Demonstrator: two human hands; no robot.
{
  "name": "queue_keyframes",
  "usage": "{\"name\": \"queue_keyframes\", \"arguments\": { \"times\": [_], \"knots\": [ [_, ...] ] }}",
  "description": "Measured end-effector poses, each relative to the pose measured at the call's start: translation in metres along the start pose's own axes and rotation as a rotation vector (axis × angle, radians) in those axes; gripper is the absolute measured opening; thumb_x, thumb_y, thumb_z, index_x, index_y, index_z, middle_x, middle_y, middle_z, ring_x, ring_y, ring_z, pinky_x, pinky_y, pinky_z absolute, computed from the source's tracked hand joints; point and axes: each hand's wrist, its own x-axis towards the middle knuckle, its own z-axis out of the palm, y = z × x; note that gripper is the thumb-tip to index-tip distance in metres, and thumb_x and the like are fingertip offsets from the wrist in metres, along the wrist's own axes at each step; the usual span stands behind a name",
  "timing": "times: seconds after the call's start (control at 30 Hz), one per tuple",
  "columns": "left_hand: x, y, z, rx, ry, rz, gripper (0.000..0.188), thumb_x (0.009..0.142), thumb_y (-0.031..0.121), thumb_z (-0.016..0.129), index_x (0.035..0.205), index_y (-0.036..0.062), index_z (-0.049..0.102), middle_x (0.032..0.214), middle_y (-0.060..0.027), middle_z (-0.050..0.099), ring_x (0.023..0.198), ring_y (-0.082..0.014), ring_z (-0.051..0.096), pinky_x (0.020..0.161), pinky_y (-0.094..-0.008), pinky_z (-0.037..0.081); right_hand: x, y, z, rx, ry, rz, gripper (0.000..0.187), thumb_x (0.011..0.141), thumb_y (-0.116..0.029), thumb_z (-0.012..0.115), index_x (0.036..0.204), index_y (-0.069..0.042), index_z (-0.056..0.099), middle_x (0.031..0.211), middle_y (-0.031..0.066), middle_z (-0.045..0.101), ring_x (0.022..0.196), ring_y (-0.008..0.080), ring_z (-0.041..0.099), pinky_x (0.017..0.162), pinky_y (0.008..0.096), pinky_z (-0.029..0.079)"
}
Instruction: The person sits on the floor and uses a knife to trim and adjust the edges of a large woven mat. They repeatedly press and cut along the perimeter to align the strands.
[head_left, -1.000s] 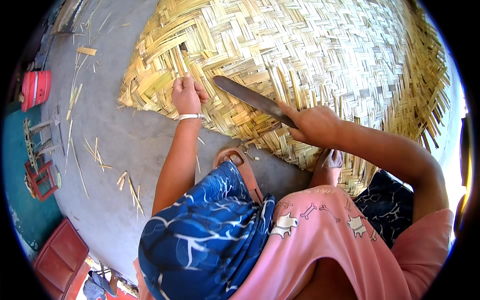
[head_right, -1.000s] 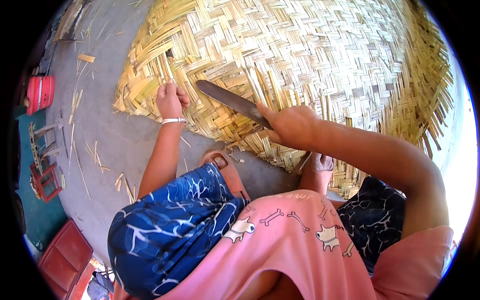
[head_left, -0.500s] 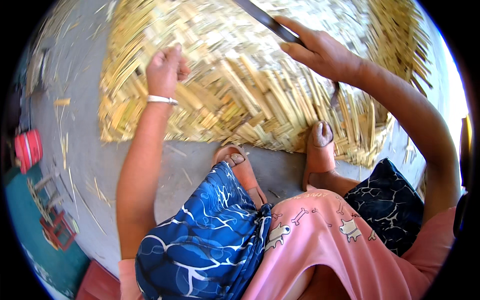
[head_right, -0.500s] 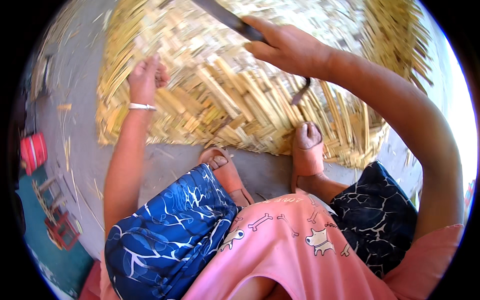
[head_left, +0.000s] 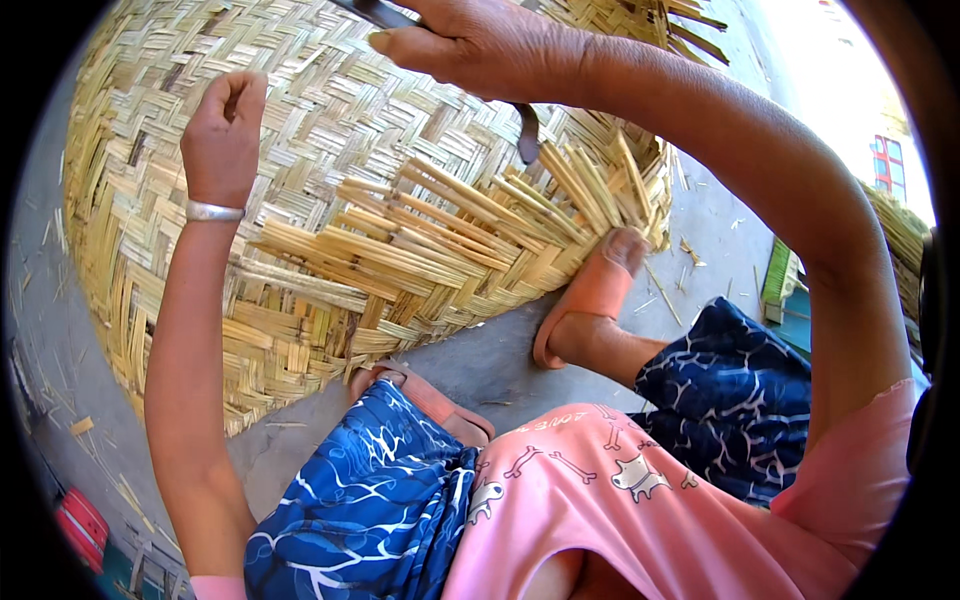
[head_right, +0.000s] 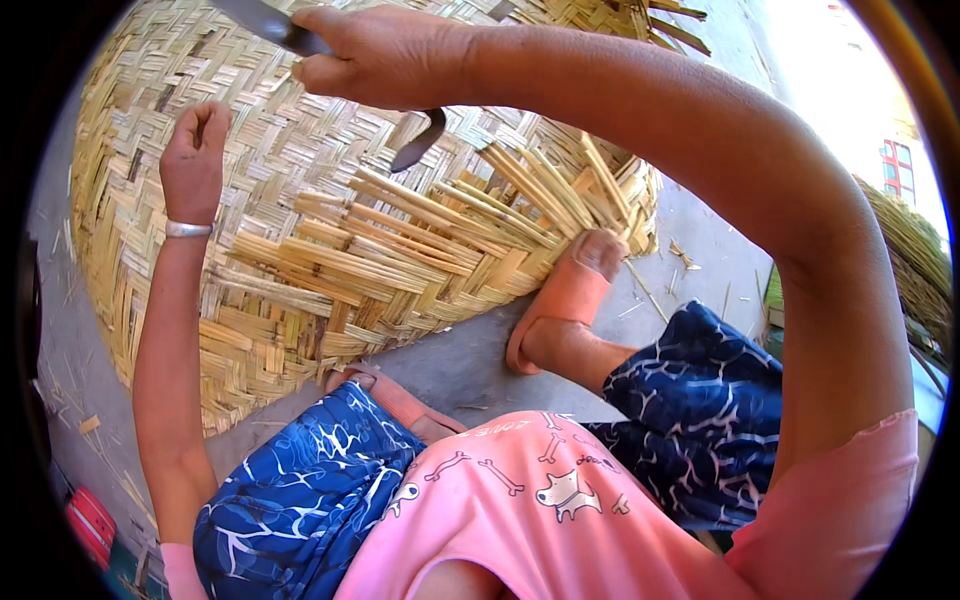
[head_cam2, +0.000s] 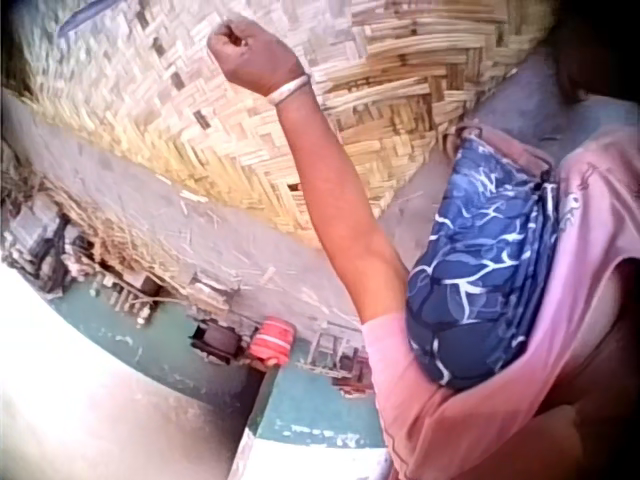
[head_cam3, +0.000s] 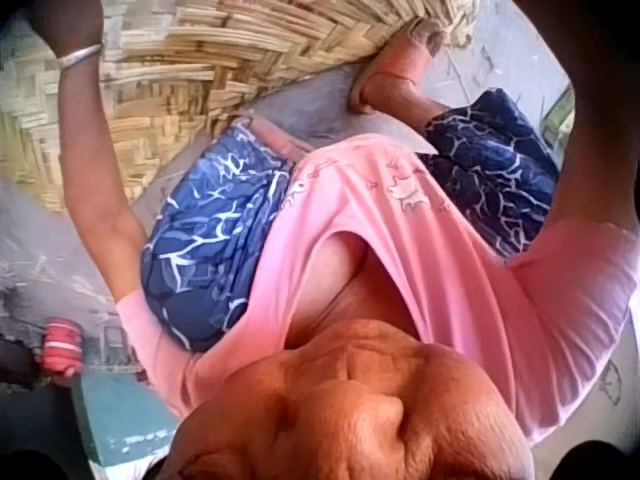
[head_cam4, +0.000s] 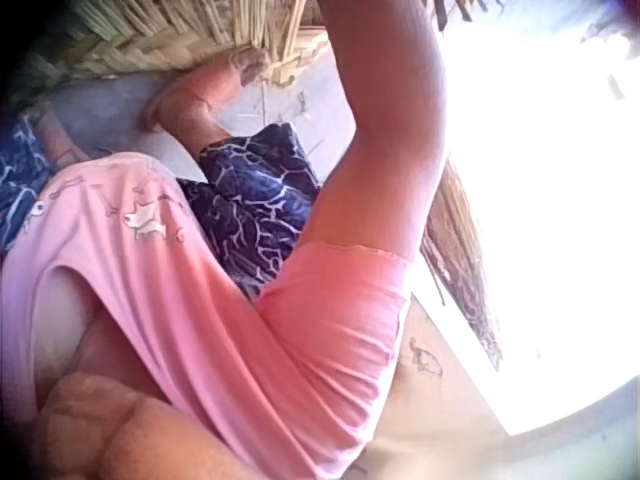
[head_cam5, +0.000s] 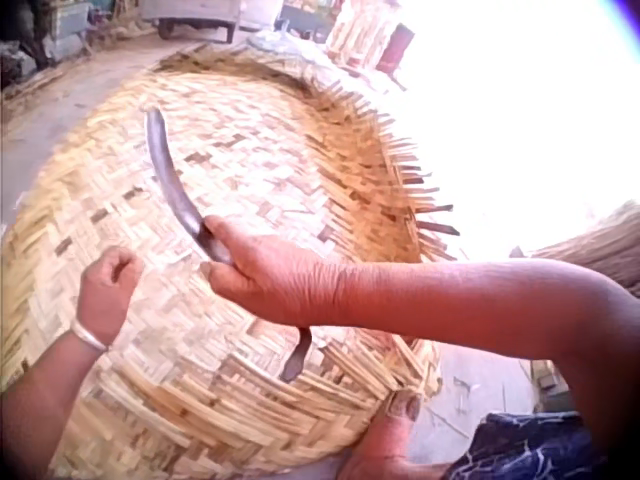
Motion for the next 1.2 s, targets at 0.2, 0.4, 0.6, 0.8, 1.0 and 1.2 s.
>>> {"name": "queue_keyframes", "arguments": {
  "times": [0.2, 0.4, 0.6, 0.8, 1.0, 1.2],
  "knots": [
    [-0.022, -0.015, -0.012, 0.051, -0.075, -0.039, 0.017, 0.095, 0.017, 0.058, 0.098, 0.0011, 0.062, 0.083, 0.0002, 0.060, 0.075, -0.0057, 0.052, 0.070, -0.0212, 0.045, -0.062, 0.008, -0.030, -0.145, -0.013, 0.105, 0.054, 0.097, -0.036, 0.043, 0.144, -0.011, 0.030, 0.076, 0.0159, 0.059, 0.067, 0.0239, 0.061, 0.065, 0.0381, 0.048],
    [-0.038, -0.032, -0.021, 0.016, -0.169, -0.039, 0.013, 0.096, 0.014, 0.056, 0.098, 0.0015, 0.060, 0.081, 0.0013, 0.058, 0.074, -0.0059, 0.051, 0.069, -0.0209, 0.044, -0.153, 0.020, -0.062, -0.264, -0.059, 0.273, 0.058, 0.097, -0.032, 0.043, 0.147, -0.013, 0.024, 0.073, 0.0155, 0.057, 0.063, 0.0286, 0.060, 0.061, 0.0403, 0.046],
    [-0.029, -0.053, -0.021, -0.084, -0.292, -0.084, 0.015, 0.094, 0.015, 0.059, 0.095, 0.0007, 0.061, 0.075, 0.0010, 0.059, 0.068, -0.0060, 0.053, 0.065, -0.0220, 0.046, -0.206, 0.037, -0.063, -0.168, 0.012, 0.460, 0.061, 0.095, -0.026, 0.044, 0.149, -0.011, 0.019, 0.071, 0.0188, 0.056, 0.063, 0.0333, 0.059, 0.064, 0.0413, 0.045],
    [-0.023, -0.060, -0.039, -0.123, -0.439, -0.221, 0.014, 0.095, 0.016, 0.058, 0.095, 0.0014, 0.059, 0.081, 0.0011, 0.058, 0.072, -0.0065, 0.053, 0.066, -0.0219, 0.046, -0.250, 0.057, -0.065, -0.124, 0.065, 0.576, 0.060, 0.095, -0.024, 0.044, 0.149, -0.010, 0.020, 0.071, 0.0198, 0.056, 0.067, 0.0346, 0.059, 0.067, 0.0418, 0.045],
    [-0.011, -0.030, -0.033, -0.086, -0.511, -0.164, 0.014, 0.096, 0.016, 0.056, 0.094, 0.0027, 0.058, 0.078, 0.0018, 0.055, 0.072, -0.0063, 0.052, 0.069, -0.0226, 0.046, -0.281, 0.094, -0.065, -0.088, 0.296, 0.692, 0.060, 0.096, -0.027, 0.044, 0.149, -0.011, 0.021, 0.072, 0.0164, 0.058, 0.067, 0.0304, 0.061, 0.068, 0.0399, 0.047],
    [-0.004, 0.022, -0.021, -0.020, -0.580, -0.111, 0.013, 0.093, 0.014, 0.059, 0.088, 0.0023, 0.058, 0.070, 0.0036, 0.051, 0.066, -0.0048, 0.046, 0.062, -0.0208, 0.041, -0.311, 0.146, -0.031, -0.056, 0.501, 0.812, 0.062, 0.095, -0.029, 0.044, 0.149, -0.014, 0.019, 0.077, 0.0221, 0.062, 0.073, 0.0395, 0.062, 0.070, 0.0453, 0.047]
  ]
}}
